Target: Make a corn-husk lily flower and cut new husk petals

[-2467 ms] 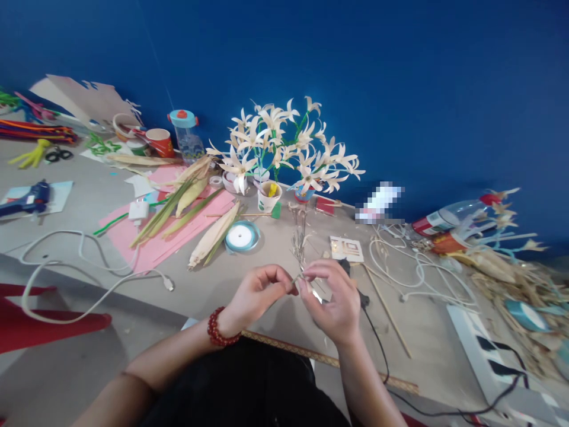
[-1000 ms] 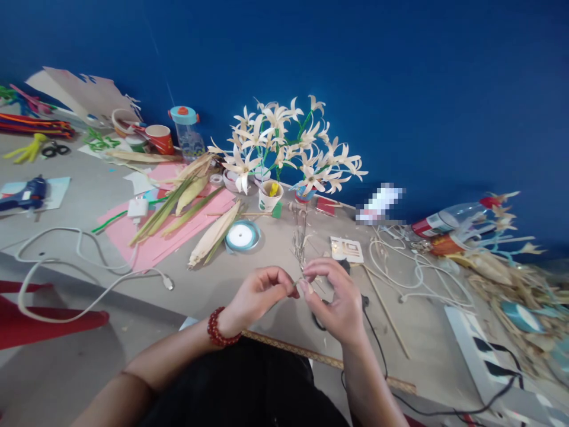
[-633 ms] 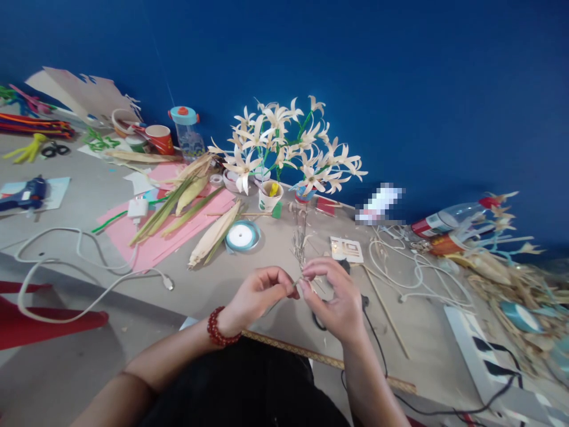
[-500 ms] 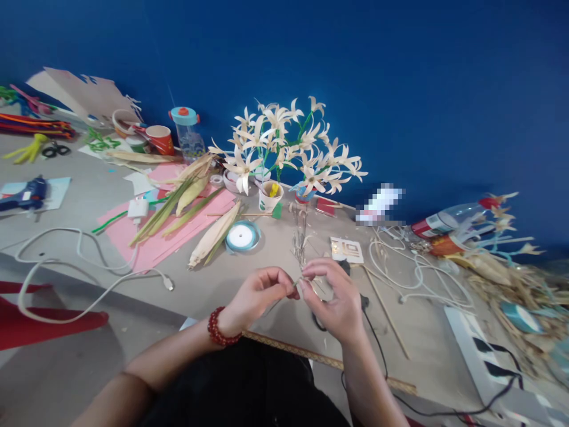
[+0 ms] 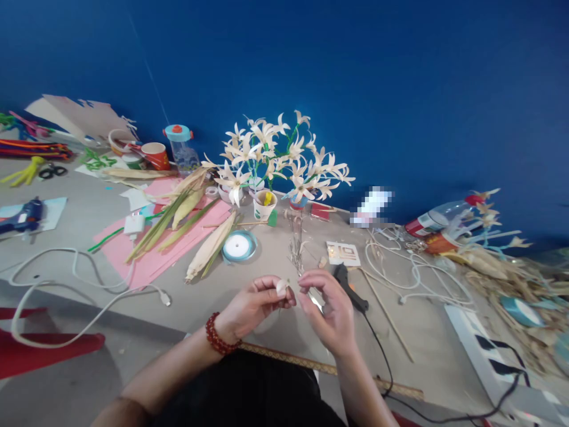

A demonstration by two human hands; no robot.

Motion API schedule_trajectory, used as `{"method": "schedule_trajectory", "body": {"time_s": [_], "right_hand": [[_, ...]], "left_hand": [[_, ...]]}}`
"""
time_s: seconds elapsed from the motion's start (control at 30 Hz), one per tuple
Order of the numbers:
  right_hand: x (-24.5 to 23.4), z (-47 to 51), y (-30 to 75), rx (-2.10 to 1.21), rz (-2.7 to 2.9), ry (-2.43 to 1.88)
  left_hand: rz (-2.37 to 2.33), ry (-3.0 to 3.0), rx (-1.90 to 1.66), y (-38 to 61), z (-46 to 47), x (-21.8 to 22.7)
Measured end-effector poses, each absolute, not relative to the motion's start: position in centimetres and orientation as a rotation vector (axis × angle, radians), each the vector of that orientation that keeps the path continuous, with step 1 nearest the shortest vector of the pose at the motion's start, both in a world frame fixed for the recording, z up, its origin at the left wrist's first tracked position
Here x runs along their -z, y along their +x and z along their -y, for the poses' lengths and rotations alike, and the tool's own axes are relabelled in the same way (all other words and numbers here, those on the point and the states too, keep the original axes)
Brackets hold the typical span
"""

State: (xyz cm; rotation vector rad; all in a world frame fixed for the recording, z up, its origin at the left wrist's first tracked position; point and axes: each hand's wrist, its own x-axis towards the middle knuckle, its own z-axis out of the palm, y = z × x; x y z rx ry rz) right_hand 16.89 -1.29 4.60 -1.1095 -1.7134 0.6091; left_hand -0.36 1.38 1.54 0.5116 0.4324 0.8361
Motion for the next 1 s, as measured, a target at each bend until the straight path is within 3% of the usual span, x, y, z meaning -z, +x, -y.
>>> {"method": "schedule_trajectory", "body": {"time_s": [0.6, 1.0], "right_hand": [[-2.7, 2.1, 15.4, -0.869, 1.542, -0.970], [-0.3, 1.8, 20.7, -0.671, 1.675, -1.349]], "left_hand": [[-0.432, 0.817, -0.722, -1.2, -2.2, 0.0], [-0.542, 0.854, -0.881, -2.0, -3.3, -0.4]]}}
